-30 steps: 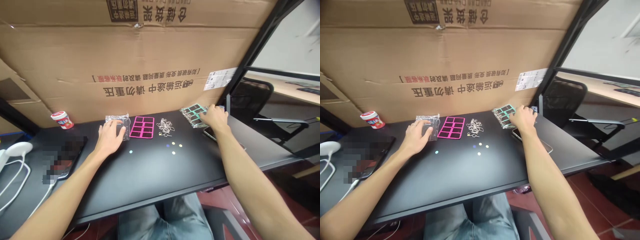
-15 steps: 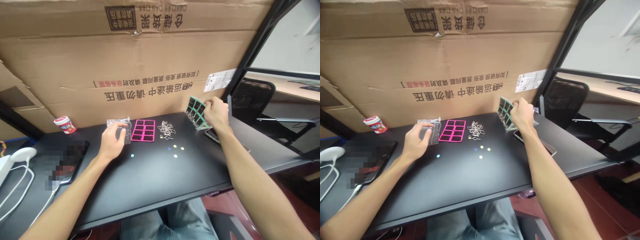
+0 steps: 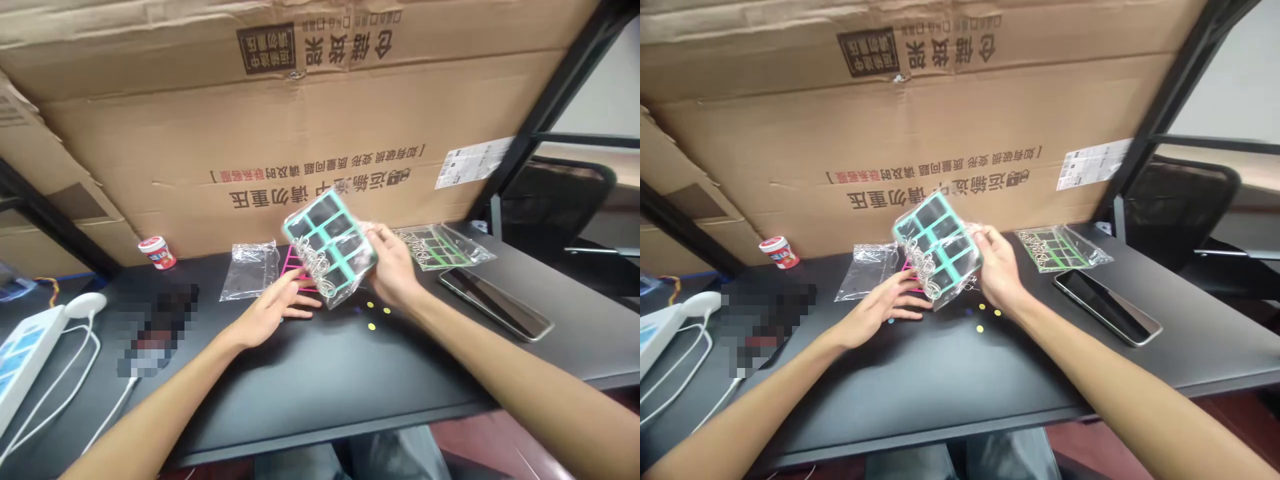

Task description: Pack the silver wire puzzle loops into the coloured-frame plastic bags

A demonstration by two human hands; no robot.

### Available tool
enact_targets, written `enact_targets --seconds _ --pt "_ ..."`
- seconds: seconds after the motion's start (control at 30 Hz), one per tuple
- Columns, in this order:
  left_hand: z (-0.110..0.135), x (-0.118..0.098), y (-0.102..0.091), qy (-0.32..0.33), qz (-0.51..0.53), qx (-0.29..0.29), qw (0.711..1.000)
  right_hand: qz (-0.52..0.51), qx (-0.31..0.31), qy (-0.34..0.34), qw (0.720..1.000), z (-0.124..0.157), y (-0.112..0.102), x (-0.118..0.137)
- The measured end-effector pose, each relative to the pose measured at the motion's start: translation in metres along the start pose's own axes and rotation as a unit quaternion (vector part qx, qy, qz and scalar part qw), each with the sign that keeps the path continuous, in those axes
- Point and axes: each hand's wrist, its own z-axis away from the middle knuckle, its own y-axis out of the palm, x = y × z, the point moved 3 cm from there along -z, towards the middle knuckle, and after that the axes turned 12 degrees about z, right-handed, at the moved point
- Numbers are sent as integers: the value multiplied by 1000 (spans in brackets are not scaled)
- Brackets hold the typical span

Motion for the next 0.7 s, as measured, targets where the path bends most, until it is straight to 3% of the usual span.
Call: enact_targets --seconds 0.13,0.27,0.33,0.43,0.5,0.7 --pt "-1 1 -6 32 21 -81 996 -61 209 79 973 31 32 6" --pt "-2 -6 -23 102 -101 -178 973 -6 311 59 949 33 30 7" --pt "-3 -8 -27 116 -137 -194 964 69 283 34 956 28 24 4" --pt "-4 -9 -26 112 -153 -192 963 184 156 -11 970 20 13 2" --pt "-4 -9 -23 105 -153 -190 964 216 115 -22 969 19 9 3" --pt "-2 -8 -22 86 -158 -218 959 226 190 -53 954 23 9 10"
